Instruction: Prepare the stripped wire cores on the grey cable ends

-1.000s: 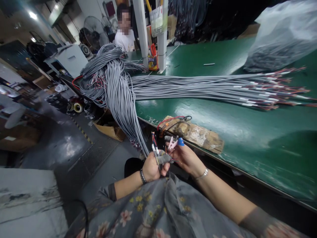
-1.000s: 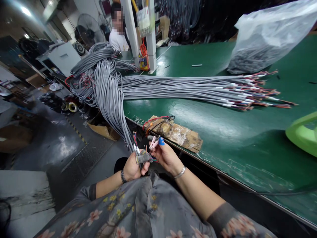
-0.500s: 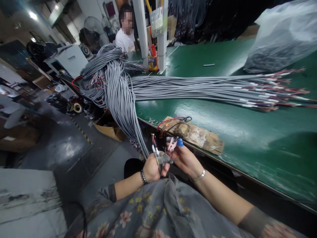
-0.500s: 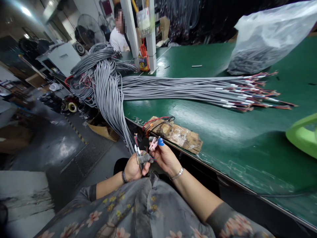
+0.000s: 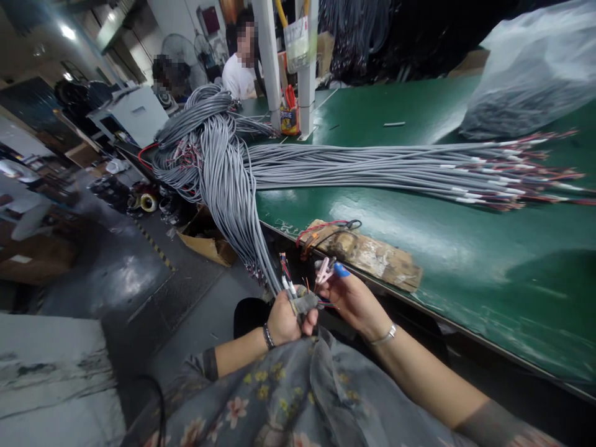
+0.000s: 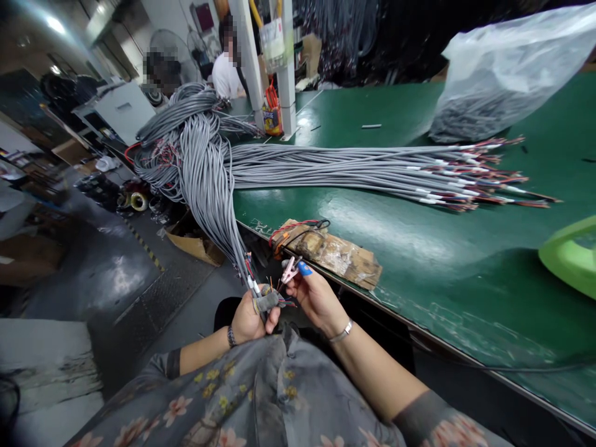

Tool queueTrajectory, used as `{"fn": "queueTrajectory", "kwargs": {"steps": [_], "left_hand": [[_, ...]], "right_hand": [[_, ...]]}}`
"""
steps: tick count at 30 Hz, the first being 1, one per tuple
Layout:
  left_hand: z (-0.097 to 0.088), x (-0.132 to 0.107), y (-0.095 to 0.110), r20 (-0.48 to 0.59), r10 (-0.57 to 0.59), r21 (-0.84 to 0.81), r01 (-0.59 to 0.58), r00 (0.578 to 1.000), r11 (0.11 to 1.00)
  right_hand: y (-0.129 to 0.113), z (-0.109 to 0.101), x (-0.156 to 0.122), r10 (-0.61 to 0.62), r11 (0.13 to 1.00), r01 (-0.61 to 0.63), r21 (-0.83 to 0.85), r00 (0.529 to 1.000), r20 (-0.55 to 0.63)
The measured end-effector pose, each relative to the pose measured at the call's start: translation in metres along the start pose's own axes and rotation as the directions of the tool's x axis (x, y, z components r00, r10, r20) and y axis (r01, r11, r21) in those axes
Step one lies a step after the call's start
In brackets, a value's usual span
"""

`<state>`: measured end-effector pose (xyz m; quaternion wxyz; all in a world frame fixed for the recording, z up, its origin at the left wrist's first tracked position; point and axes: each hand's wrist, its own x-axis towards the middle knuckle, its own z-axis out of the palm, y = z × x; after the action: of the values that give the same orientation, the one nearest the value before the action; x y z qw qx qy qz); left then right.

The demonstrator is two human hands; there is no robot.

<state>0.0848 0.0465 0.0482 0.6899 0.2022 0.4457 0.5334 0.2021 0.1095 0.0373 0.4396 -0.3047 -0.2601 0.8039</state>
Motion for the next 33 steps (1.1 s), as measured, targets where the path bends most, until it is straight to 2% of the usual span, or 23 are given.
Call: {"fn": "queueTrajectory", "kwargs": {"steps": [2,5,7,11,14,26,33], "left_hand": [[0.002,0.002,0.001,-0.013,0.021,-0.015,-0.022,1.000,1.000],[0.004,0.004,0.001,-0.034,0.025,-0.018,-0.025,0.999,1.000],[0.005,0.004,0.001,-0.047,0.014,-0.015,-0.015,0.999,1.000],[0.005,0.006,0.001,-0.057,0.008,-0.006,-0.008,0.998,1.000],[0.004,0.007,0.000,-0.055,0.009,0.005,-0.009,0.998,1.000],[0.002,0.006,0.001,-0.025,-0.015,0.002,0.015,1.000,1.000],[0.007,0.006,0.003,-0.091,-0.011,0.013,0.012,0.996,1.000]], "right_hand": [[0.001,-0.001,-0.001,-0.055,0.996,0.054,-0.066,0.998,-0.015],[0.003,-0.003,-0.002,-0.191,0.952,0.168,-0.254,0.979,-0.071],[0.004,-0.004,-0.001,-0.197,0.941,0.167,-0.295,0.978,-0.075],[0.005,-0.003,0.005,-0.043,0.993,0.040,-0.108,0.999,-0.027],[0.006,-0.002,0.008,-0.028,0.999,0.027,-0.019,0.999,-0.044],[0.002,0.002,0.006,-0.039,0.999,0.040,0.013,0.995,-0.089],[0.004,0.003,0.007,-0.035,0.999,0.038,0.025,0.994,-0.106]]}}
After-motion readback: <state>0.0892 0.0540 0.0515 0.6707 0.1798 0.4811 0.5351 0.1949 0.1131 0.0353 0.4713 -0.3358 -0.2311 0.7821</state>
